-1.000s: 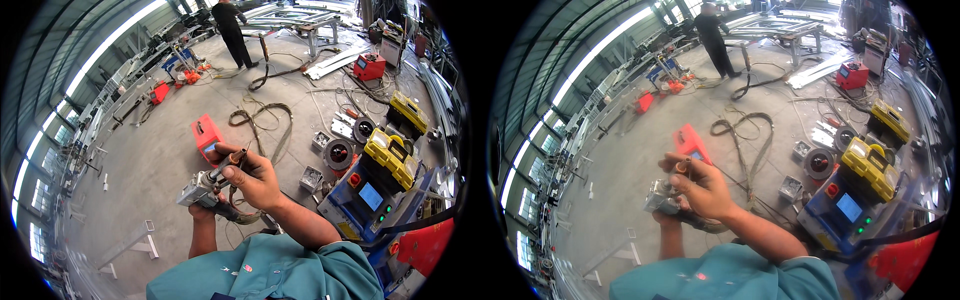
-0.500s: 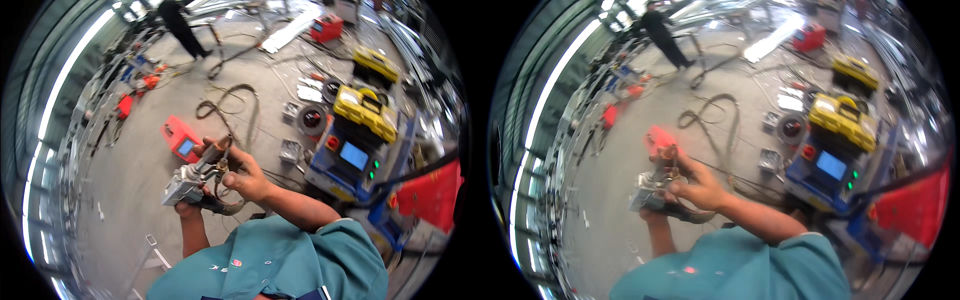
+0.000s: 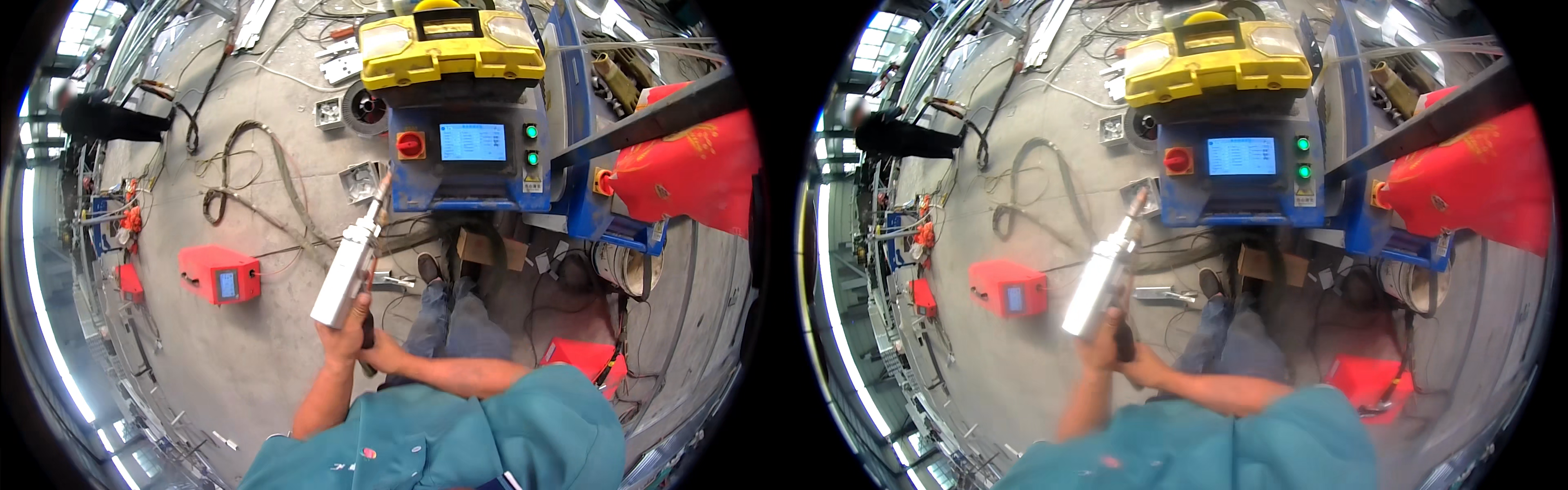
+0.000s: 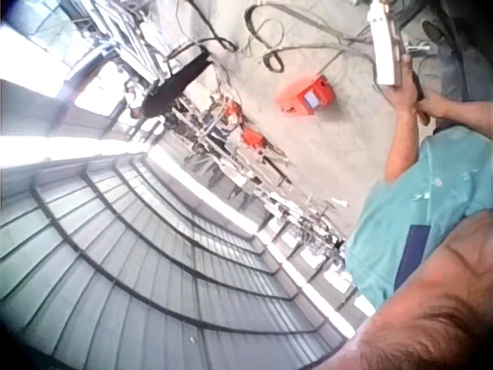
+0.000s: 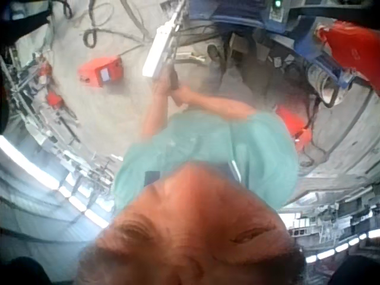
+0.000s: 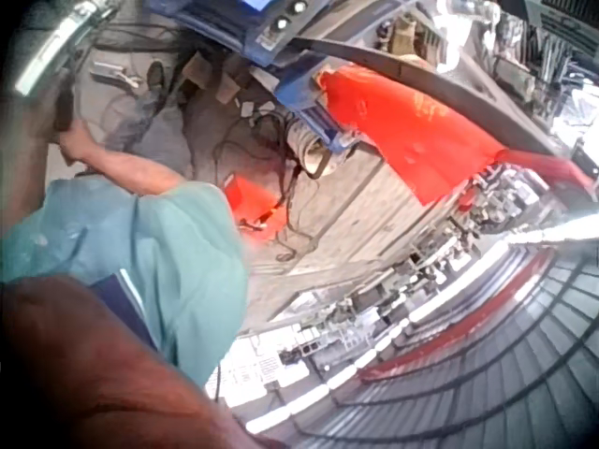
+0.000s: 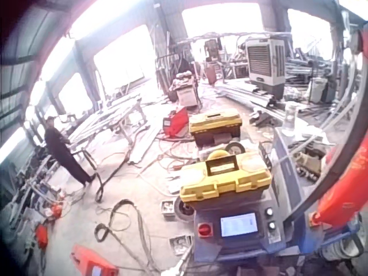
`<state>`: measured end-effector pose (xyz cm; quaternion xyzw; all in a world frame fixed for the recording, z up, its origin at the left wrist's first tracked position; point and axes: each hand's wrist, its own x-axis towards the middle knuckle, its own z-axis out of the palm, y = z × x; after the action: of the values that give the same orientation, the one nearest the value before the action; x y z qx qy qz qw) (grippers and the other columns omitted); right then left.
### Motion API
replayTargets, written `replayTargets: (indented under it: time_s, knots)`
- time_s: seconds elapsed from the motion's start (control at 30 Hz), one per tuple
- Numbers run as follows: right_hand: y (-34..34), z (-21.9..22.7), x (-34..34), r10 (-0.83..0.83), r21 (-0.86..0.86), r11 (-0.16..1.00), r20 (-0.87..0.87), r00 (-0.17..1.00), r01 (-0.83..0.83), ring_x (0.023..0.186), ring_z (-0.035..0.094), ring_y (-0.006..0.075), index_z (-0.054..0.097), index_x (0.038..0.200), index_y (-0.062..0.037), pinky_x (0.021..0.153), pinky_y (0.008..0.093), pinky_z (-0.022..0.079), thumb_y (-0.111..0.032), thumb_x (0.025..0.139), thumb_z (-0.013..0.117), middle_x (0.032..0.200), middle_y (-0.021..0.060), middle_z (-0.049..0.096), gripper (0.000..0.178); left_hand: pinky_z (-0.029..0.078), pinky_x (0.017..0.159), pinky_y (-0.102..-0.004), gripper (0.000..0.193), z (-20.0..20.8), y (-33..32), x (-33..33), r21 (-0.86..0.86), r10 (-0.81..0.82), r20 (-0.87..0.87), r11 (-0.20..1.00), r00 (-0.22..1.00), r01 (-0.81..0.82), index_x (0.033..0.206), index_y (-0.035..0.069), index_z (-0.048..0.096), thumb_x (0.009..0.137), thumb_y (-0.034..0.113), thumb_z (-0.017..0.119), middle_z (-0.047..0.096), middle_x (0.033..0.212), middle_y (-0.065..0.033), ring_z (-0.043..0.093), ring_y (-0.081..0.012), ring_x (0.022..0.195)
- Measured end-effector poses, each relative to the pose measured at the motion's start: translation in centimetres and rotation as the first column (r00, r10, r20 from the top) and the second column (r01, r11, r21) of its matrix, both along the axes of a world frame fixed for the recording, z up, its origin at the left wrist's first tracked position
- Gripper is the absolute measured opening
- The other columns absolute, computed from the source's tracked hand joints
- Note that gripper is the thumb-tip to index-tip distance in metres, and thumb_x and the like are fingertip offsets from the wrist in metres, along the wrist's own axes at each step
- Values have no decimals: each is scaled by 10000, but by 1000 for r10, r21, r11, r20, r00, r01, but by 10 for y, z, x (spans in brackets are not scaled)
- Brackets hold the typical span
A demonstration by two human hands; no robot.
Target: The person assembles a welding torch by inserting a tungsten electrode and tightening it with a wrench. They then perform a short test weld on a metal bar, producing sparks, and adjust settings on a nearby welding machine.
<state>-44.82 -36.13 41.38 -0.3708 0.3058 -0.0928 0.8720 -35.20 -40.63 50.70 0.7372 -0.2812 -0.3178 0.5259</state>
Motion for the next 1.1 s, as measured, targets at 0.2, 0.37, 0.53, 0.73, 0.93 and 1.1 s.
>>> replayTargets:
  time_s: [0.2,0.37,0.53,0.73,0.93,1.1]
  knots:
    - [10,-45,-26,-101,268,957,-59,993,114,901,644,156,652,1131,21,776,329,524,-255,869,740,1000,71,703,391,547,866,-366,561,-68,-22,-16,396,-336,152,882,929,254,1309,-52,601,872,225,818,731,1117,-176,719,-273,976]
    - [30,-84,-30,-163,271,947,-56,985,173,786,646,159,664,1091,18,689,334,520,-303,885,723,874,67,697,386,557,884,-377,617,-103,-19,-20,414,-370,161,867,915,278,1361,-76,557,879,222,802,705,1202,-210,725,-305,1030]
    - [47,-100,-26,-253,217,942,-45,967,256,766,634,152,662,1062,11,661,332,513,-365,890,717,857,58,683,417,569,874,-370,641,-107,-13,-23,462,-395,187,843,899,274,1368,-94,542,867,200,811,700,1219,-212,729,-308,1035]
    - [53,-113,-29,-212,198,955,-69,975,222,777,625,144,659,1047,11,663,336,507,-419,895,713,867,57,682,459,578,868,-383,598,-120,-1,-21,422,-428,245,855,870,302,1331,-109,567,860,164,814,664,1272,-241,726,-329,1035]
    - [58,-119,-32,-166,220,958,-94,982,183,817,642,172,657,1060,19,702,353,518,-398,891,711,886,77,688,453,586,852,-390,592,-130,1,-18,301,-399,258,899,880,319,1312,-116,577,861,184,816,658,1273,-255,728,-337,1026]
    - [60,-90,-18,-255,90,957,-204,945,277,1060,652,280,598,1202,32,891,411,520,-314,918,655,1092,180,682,451,579,867,-381,634,-108,-9,-12,358,-504,-74,792,861,495,1304,-97,596,800,185,856,696,1206,-247,728,-373,1015]
